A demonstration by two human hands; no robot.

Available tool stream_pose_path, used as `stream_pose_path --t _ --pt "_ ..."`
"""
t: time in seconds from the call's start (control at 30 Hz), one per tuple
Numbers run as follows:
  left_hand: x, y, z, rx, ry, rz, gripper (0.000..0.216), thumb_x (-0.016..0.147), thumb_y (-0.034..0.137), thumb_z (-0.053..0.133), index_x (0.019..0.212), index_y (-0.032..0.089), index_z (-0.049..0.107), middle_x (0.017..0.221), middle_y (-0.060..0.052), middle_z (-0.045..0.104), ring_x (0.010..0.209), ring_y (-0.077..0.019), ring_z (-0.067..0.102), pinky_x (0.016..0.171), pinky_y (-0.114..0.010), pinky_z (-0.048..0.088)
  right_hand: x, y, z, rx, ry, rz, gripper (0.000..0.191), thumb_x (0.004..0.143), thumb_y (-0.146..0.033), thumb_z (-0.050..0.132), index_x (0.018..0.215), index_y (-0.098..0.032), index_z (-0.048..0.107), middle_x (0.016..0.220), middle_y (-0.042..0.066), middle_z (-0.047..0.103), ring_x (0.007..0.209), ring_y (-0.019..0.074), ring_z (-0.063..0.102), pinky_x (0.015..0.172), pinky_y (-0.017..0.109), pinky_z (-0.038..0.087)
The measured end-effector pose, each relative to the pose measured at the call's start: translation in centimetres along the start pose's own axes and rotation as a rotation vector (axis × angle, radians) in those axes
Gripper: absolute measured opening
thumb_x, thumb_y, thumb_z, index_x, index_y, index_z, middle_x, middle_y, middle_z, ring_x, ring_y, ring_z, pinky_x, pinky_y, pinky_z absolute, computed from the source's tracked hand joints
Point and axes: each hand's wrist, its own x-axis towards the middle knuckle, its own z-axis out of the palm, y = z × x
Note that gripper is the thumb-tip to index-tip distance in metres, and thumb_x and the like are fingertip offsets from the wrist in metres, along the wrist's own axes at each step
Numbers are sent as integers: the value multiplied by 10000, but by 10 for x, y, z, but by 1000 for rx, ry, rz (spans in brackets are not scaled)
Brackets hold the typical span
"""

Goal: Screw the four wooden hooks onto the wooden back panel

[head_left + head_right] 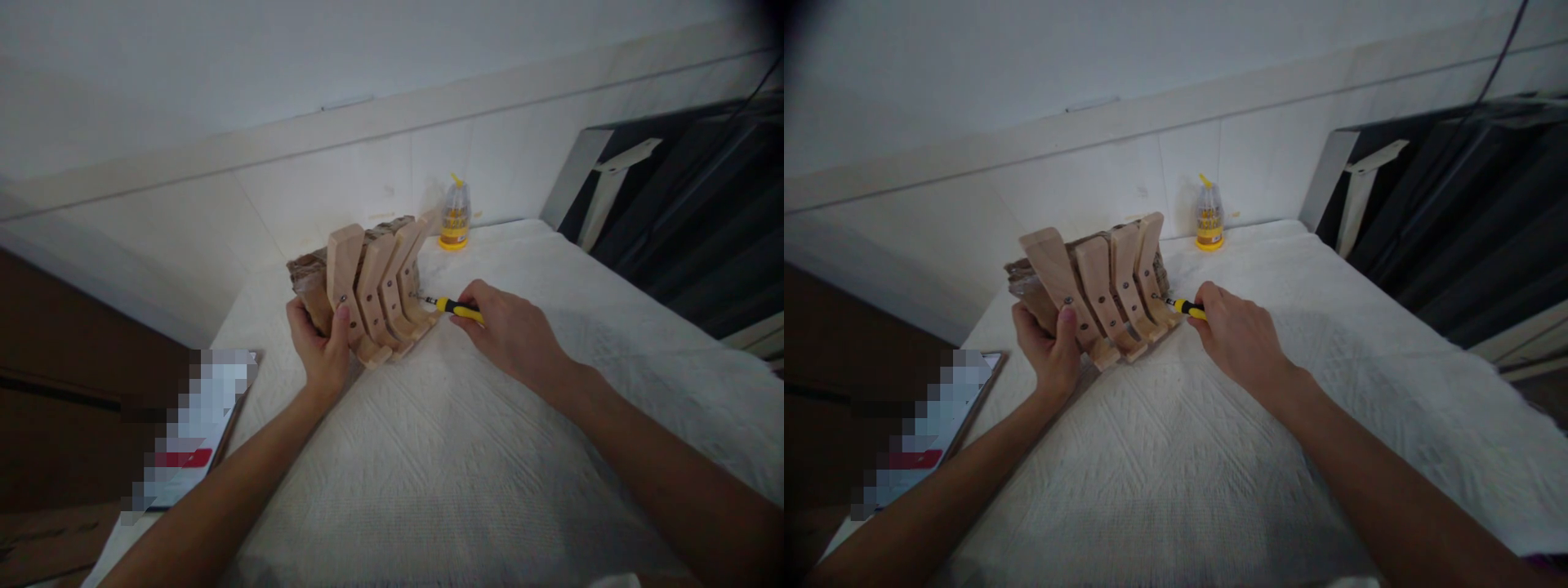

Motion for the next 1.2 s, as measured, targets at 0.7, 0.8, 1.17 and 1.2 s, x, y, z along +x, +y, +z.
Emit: stream_pose_path --t 0.7,0.8,1.17,1.2 --pt "1 1 0 32 23 5 406 683 543 603 780 204 403 692 41 358 595 -99 361 536 -244 333 2 -4 -2 -37 -73 70 178 866 -357 488 853 -185 533 797 79 679 708 233 636 520 279 292" --pt "1 2 0 28 32 12 400 685 534 608 776 202 405 679 47 345 577 -92 340 522 -238 317 3 -5 -3 -43 -174 76 332 922 -403 351 772 -179 544 756 94 672 694 241 634 512 290 274" --pt "0 0 0 27 24 17 394 695 535 603 795 198 424 715 34 372 619 -106 366 560 -249 339 3 -4 -4 16 -91 91 154 833 -331 545 877 -185 527 795 70 664 730 226 623 545 282 328" --pt "0 0 0 24 24 18 395 698 535 602 799 198 424 715 34 374 618 -105 366 561 -248 337 4 -4 -4 -15 -106 92 179 858 -360 508 873 -184 538 802 74 668 729 228 624 541 284 317"
